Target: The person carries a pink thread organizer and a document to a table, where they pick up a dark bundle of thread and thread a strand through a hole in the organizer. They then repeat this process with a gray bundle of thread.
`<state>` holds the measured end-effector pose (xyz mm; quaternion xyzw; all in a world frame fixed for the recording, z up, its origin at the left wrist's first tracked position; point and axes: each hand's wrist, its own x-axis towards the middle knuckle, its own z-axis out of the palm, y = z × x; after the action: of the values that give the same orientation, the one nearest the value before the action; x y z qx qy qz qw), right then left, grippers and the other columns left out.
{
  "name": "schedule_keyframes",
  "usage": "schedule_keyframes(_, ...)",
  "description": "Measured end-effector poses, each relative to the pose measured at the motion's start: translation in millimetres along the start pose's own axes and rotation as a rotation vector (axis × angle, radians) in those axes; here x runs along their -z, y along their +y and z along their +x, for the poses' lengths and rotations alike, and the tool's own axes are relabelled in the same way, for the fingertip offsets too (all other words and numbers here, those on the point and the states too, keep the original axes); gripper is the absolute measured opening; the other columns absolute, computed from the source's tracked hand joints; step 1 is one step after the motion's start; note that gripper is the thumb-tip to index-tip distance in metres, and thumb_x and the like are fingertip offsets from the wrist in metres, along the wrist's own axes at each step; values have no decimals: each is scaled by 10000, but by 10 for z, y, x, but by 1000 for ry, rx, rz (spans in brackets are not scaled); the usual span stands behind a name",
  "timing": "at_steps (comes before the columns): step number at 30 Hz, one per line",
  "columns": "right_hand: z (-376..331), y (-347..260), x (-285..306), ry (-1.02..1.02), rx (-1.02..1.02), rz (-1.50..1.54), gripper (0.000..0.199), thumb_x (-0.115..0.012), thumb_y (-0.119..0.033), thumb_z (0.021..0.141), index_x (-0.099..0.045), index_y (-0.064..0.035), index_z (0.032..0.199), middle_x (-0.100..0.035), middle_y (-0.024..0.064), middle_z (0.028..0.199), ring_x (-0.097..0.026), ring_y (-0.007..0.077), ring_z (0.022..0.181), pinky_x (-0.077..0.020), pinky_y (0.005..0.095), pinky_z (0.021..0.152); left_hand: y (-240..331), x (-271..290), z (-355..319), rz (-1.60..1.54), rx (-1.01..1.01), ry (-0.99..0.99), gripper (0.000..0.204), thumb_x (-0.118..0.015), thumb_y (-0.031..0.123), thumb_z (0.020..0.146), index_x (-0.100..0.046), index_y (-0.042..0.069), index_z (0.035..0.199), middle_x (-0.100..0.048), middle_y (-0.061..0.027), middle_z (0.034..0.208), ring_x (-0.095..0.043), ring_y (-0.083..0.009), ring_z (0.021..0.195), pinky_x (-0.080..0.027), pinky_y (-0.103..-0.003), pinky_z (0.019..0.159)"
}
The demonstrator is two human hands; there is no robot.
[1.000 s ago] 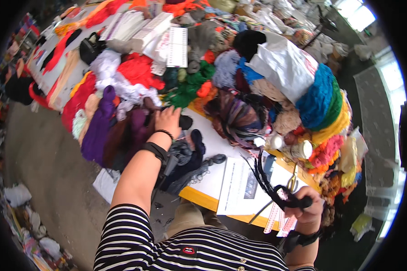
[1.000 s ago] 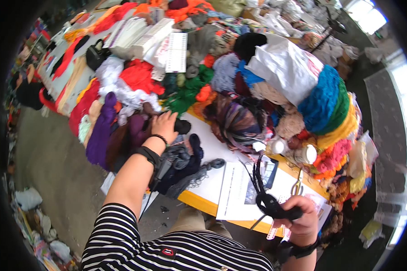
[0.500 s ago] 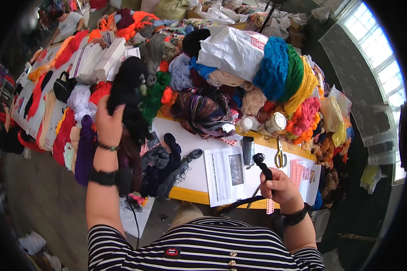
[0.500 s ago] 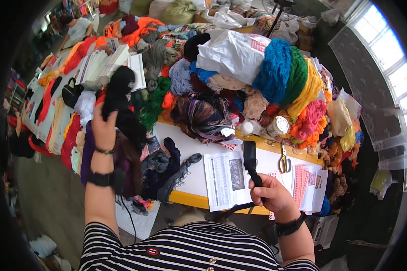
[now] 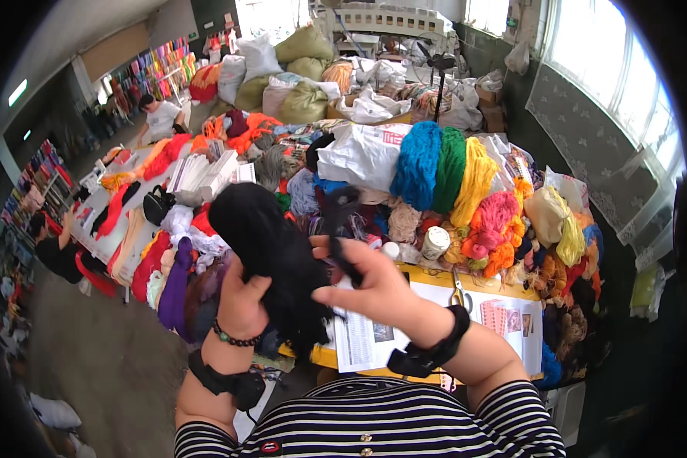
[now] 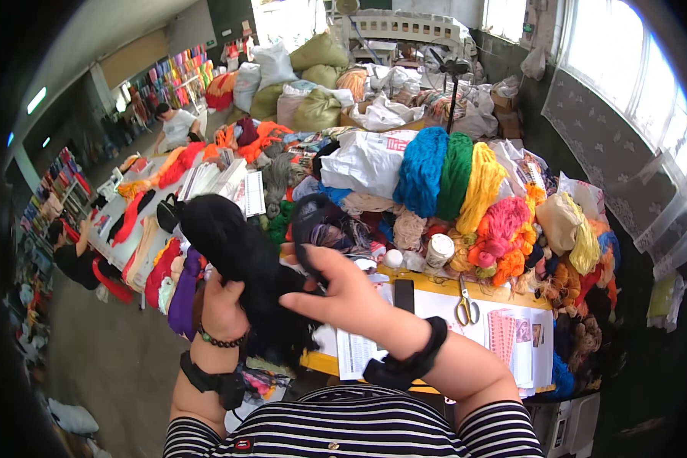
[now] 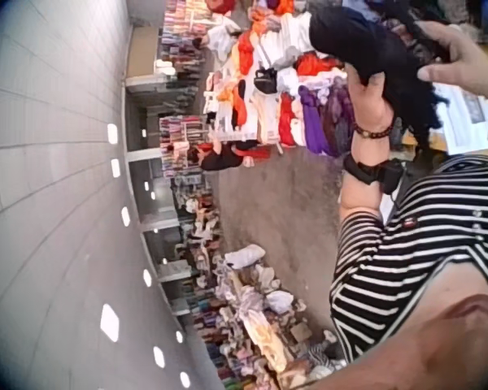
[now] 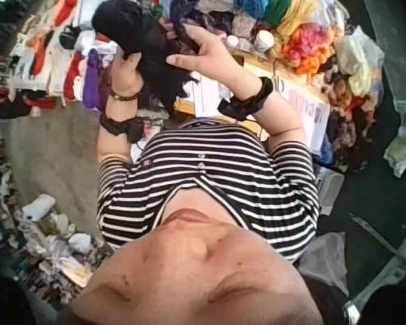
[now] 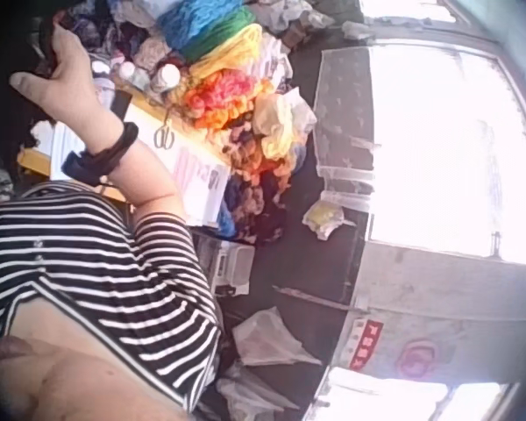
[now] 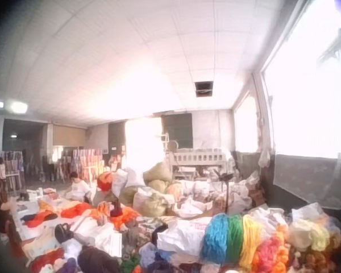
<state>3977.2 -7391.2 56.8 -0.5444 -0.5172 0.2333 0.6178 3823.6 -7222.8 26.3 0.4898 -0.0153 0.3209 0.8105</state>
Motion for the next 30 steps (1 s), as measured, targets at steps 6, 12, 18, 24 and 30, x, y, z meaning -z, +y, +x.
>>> schedule_keyframes(6,-498,-83,120,162,304,-411,586,-815,-226,746,-573,32,1214,-654,166,907,-668,277,854,-522,355,743,-107,-909,-483,491,-157,-11,694,-791,165,813,-427,20,1386,-566,-80,1261,-564,-203,1165,-432,-354,1019)
schedule_keyframes(12,-1000,-339,202,90,273,-568,587,-814,-272,747,-554,23,1183,-609,136,808,-631,320,775,-494,418,636,-11,-1304,-854,446,-34,31,612,-754,84,803,-474,-16,1338,-587,-88,1261,-568,-213,1168,-423,-364,1032)
schedule_keyframes(18,-1346,-685,392,59,551,-778,361,-762,-108,629,-671,-66,976,-644,81,965,-620,295,825,-528,406,683,0,-1416,-1176,330,35,-5,616,-746,111,834,-460,2,1367,-588,-84,1283,-551,-218,1203,-373,-381,1091)
schedule_keyframes(24,-1525,-910,456,190,668,-886,456,-736,-75,554,-693,-78,1008,-670,71,1029,-621,288,858,-534,389,729,218,-1535,-1313,211,213,-31,520,-683,279,937,-496,20,1348,-618,-68,1230,-621,-168,1063,-505,-315,918)
schedule_keyframes(30,-1528,-844,248,-119,-247,-85,189,-708,-146,881,-690,-46,1040,-689,33,938,-636,139,818,-514,287,751,350,-1401,-1477,334,354,-29,542,-688,356,937,-524,23,1332,-612,-55,1236,-592,-150,1094,-475,-313,958)
